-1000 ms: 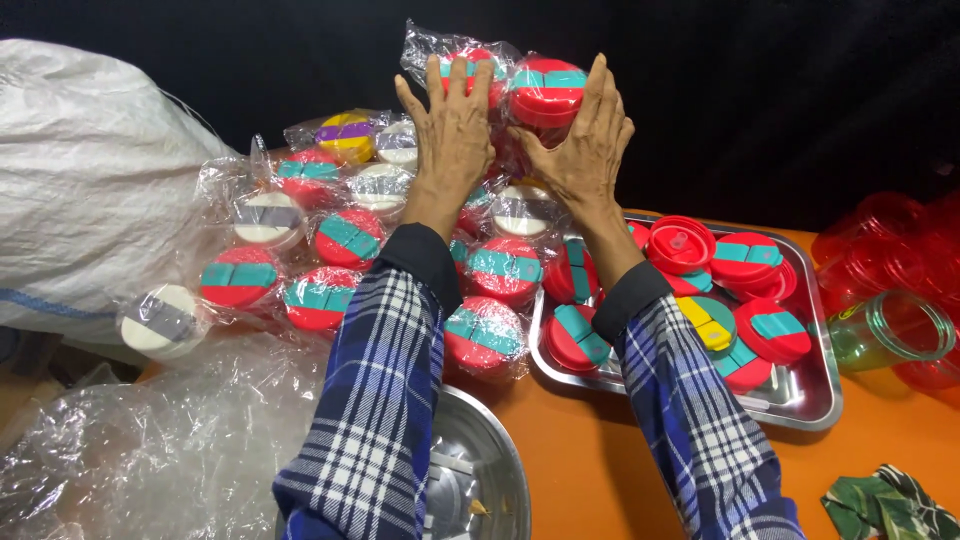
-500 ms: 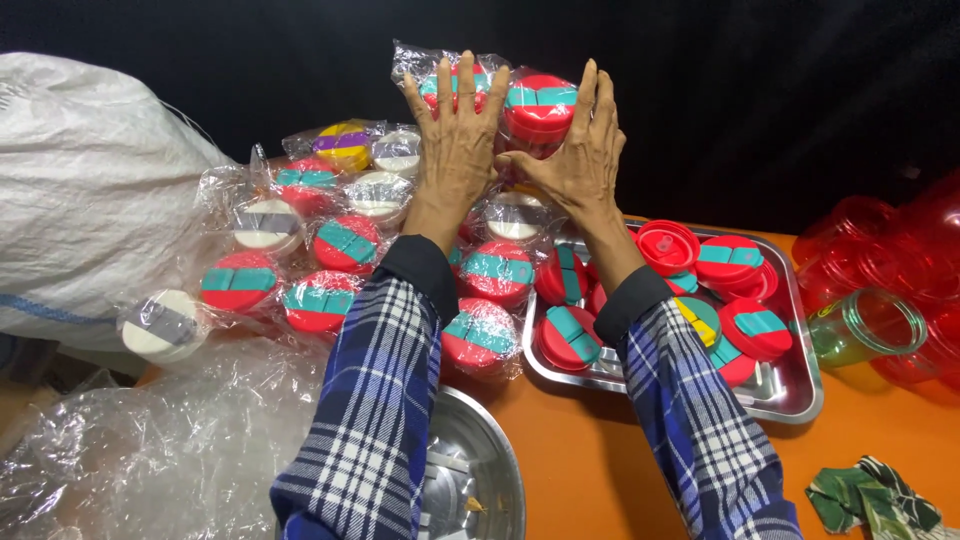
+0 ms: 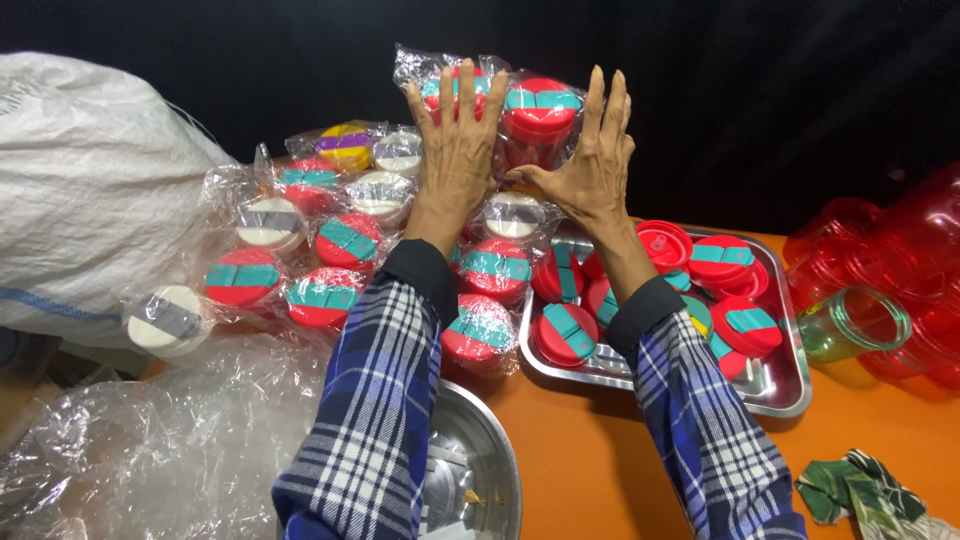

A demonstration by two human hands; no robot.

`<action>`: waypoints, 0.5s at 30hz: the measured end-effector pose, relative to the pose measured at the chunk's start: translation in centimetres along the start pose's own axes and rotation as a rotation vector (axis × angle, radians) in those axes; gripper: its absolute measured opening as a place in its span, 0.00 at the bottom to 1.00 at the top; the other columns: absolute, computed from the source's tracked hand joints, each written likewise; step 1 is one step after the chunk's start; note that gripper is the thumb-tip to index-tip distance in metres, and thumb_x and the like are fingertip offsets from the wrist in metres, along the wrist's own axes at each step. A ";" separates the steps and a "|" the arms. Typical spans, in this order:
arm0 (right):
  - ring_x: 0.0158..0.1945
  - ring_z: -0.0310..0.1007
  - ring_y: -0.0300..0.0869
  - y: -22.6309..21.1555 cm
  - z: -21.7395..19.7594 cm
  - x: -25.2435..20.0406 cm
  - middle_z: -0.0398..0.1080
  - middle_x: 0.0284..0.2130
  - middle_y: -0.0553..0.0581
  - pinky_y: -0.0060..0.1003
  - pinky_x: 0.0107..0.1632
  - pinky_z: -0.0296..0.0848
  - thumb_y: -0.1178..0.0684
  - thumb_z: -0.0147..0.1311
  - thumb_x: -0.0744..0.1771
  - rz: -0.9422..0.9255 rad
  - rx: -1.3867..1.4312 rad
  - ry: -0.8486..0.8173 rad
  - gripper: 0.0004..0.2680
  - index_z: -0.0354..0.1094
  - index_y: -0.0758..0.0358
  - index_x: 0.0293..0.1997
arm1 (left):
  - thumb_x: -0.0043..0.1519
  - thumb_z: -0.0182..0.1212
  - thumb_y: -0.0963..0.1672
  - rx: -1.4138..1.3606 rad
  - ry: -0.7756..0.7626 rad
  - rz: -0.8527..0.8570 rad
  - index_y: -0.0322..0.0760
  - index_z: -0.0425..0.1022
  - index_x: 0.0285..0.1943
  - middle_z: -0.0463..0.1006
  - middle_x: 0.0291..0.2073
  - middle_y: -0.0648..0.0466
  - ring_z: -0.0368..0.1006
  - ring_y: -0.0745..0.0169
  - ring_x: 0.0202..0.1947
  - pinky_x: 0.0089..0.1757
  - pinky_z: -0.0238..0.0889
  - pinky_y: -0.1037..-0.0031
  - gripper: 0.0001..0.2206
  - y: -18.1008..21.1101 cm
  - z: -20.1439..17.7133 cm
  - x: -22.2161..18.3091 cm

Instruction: Assembling plastic containers by attaching lids and packaging them into individual plastic bags.

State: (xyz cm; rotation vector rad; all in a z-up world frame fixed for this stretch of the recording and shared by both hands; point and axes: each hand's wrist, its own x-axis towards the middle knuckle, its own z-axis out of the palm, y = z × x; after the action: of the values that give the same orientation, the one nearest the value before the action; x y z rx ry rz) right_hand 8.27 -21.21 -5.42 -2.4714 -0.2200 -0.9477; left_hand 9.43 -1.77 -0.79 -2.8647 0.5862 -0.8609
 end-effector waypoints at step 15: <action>0.65 0.65 0.60 5.1 -4.5 -9.5 0.66 0.57 0.61 0.53 0.54 0.68 0.38 0.65 0.64 -0.127 -0.030 0.030 0.18 0.72 0.60 0.50 | 0.43 0.75 0.44 -0.106 0.196 0.134 0.42 0.77 0.48 0.70 0.60 0.40 0.59 0.36 0.68 0.62 0.36 0.27 0.23 5.3 -2.2 -8.4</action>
State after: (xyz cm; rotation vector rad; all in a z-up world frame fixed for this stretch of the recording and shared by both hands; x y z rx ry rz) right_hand 0.14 -27.64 -10.71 -2.4932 -0.3591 -1.0468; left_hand 0.02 -3.39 -4.31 -2.8114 0.8589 -1.1270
